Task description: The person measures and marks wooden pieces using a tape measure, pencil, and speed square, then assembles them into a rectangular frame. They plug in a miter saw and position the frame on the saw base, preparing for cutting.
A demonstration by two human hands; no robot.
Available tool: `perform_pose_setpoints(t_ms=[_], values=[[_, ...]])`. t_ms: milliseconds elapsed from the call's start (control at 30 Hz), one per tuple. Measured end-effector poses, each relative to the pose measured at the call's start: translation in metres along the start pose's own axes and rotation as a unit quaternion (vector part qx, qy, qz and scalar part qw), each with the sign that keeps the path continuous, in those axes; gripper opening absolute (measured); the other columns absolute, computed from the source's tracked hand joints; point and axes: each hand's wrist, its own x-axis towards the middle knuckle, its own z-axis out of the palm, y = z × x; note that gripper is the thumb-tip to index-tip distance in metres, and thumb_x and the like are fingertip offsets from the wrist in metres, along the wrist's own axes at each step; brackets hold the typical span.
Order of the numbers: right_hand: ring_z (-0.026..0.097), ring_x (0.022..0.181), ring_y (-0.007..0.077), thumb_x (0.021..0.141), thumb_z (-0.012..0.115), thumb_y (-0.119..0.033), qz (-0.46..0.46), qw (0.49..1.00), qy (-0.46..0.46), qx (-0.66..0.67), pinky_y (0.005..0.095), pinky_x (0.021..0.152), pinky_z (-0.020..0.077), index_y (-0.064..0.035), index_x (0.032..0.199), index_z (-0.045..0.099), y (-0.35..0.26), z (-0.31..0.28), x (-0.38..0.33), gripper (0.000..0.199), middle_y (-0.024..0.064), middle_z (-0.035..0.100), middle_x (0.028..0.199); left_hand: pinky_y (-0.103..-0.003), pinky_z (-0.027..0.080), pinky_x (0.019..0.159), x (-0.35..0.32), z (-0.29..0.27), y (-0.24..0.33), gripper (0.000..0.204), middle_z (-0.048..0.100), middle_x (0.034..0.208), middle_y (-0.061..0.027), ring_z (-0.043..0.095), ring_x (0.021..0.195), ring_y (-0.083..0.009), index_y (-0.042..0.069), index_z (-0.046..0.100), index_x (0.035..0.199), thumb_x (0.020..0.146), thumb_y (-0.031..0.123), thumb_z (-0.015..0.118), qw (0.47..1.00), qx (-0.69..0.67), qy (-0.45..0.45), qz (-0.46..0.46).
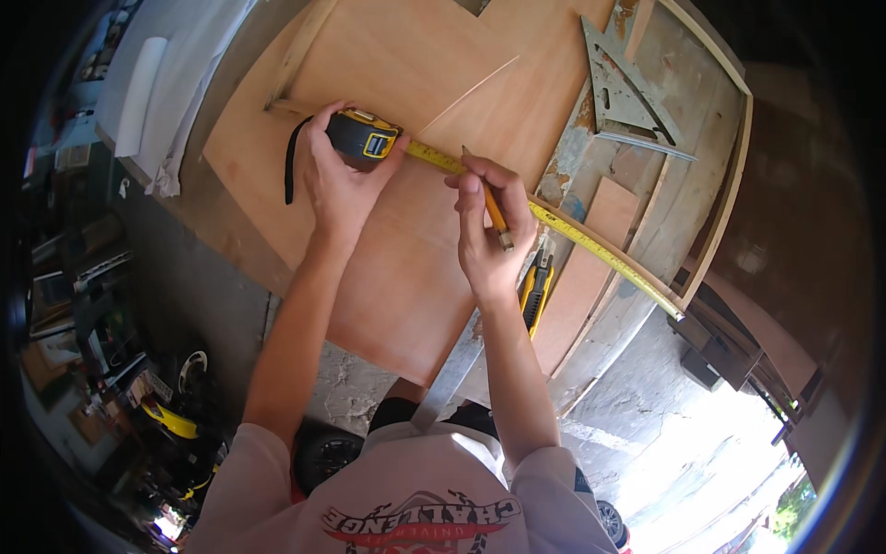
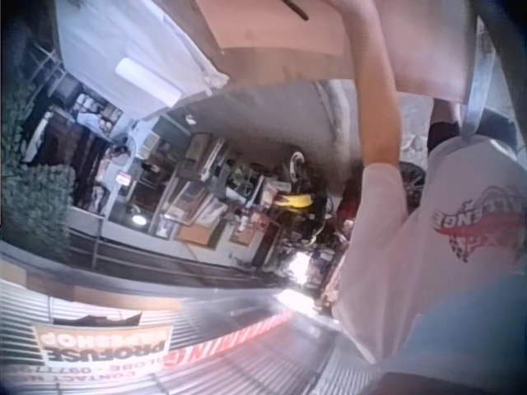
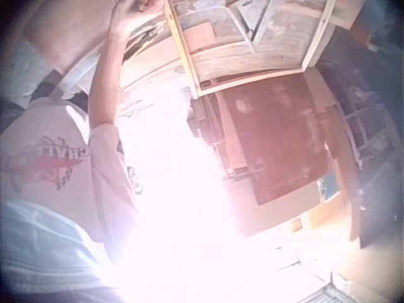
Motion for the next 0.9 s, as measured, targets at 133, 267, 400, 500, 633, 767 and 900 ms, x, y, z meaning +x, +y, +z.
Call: perform_pose_setpoints(t_ms=[133,267,400,500,633,767,900], values=[[0.065,0.074,0.0095,0.099,0.058,-0.006,0.060,0.996,0.057,-0.022,0.0223,0.067,0.0486,0.0000,0.109,0.059,0.009,0.003,0.004,0.012,0.0071,0.070,0.080,-0.044,0.056,0.080,0.002,-0.001,-0.005,0.082,0.063,0.109,-0.0160,0.064,0.097,-0.0358,0.006,0.047,0.128,0.065,0.030,0.093,0.999,0.041,-0.007,0.011],[0.067,0.078,0.0100,0.100,0.058,-0.007,0.002,0.999,0.043,0.002,0.0224,0.072,0.0500,0.0003,0.108,0.057,0.020,0.003,0.003,0.011,0.0074,0.070,0.081,-0.045,0.055,0.084,0.005,0.006,-0.011,0.083,0.062,0.112,-0.0156,0.061,0.103,-0.0359,0.007,0.047,0.128,0.064,0.030,0.094,1.000,-0.007,0.005,0.013],[0.057,0.065,0.0080,0.096,0.057,-0.007,-0.033,0.995,0.060,-0.069,0.0219,0.062,0.0468,-0.0003,0.103,0.061,0.022,0.004,0.003,0.010,0.0073,0.070,0.080,-0.041,0.053,0.086,-0.002,0.010,-0.009,0.081,0.060,0.118,-0.0149,0.063,0.103,-0.0307,0.004,0.045,0.129,0.067,0.022,0.094,0.999,-0.044,0.006,-0.023],[0.053,0.061,0.0074,0.088,0.058,-0.002,-0.046,0.993,0.050,-0.095,0.0220,0.060,0.0441,-0.0005,0.092,0.064,0.021,0.002,0.001,0.008,0.0049,0.066,0.073,-0.041,0.054,0.086,-0.005,0.014,-0.011,0.084,0.060,0.119,-0.0165,0.063,0.103,-0.0324,0.004,0.043,0.130,0.067,0.022,0.094,0.998,-0.062,0.021,-0.010],[0.051,0.059,0.0083,0.080,0.057,0.000,-0.071,0.985,0.052,-0.150,0.0242,0.058,0.0429,-0.0007,0.080,0.067,0.024,0.002,0.003,0.010,0.0032,0.061,0.066,-0.043,0.055,0.084,-0.008,0.018,-0.018,0.085,0.059,0.121,-0.0173,0.063,0.103,-0.0357,0.005,0.042,0.131,0.066,0.024,0.094,0.997,-0.063,0.034,0.012],[0.053,0.061,0.0105,0.079,0.056,-0.001,-0.066,0.983,0.032,-0.166,0.0256,0.059,0.0441,-0.0001,0.079,0.066,0.026,0.003,0.004,0.010,0.0040,0.062,0.069,-0.042,0.055,0.085,-0.010,0.020,-0.022,0.086,0.059,0.121,-0.0183,0.063,0.103,-0.0355,0.004,0.041,0.131,0.066,0.020,0.094,0.996,-0.078,0.036,0.019],[0.054,0.063,0.0114,0.080,0.055,-0.003,-0.088,0.982,0.036,-0.163,0.0262,0.060,0.0445,0.0002,0.079,0.066,0.027,0.005,0.004,0.011,0.0046,0.064,0.071,-0.041,0.055,0.085,-0.009,0.020,-0.023,0.086,0.059,0.120,-0.0191,0.063,0.102,-0.0352,0.003,0.041,0.131,0.066,0.019,0.095,0.995,-0.089,0.033,0.021]])
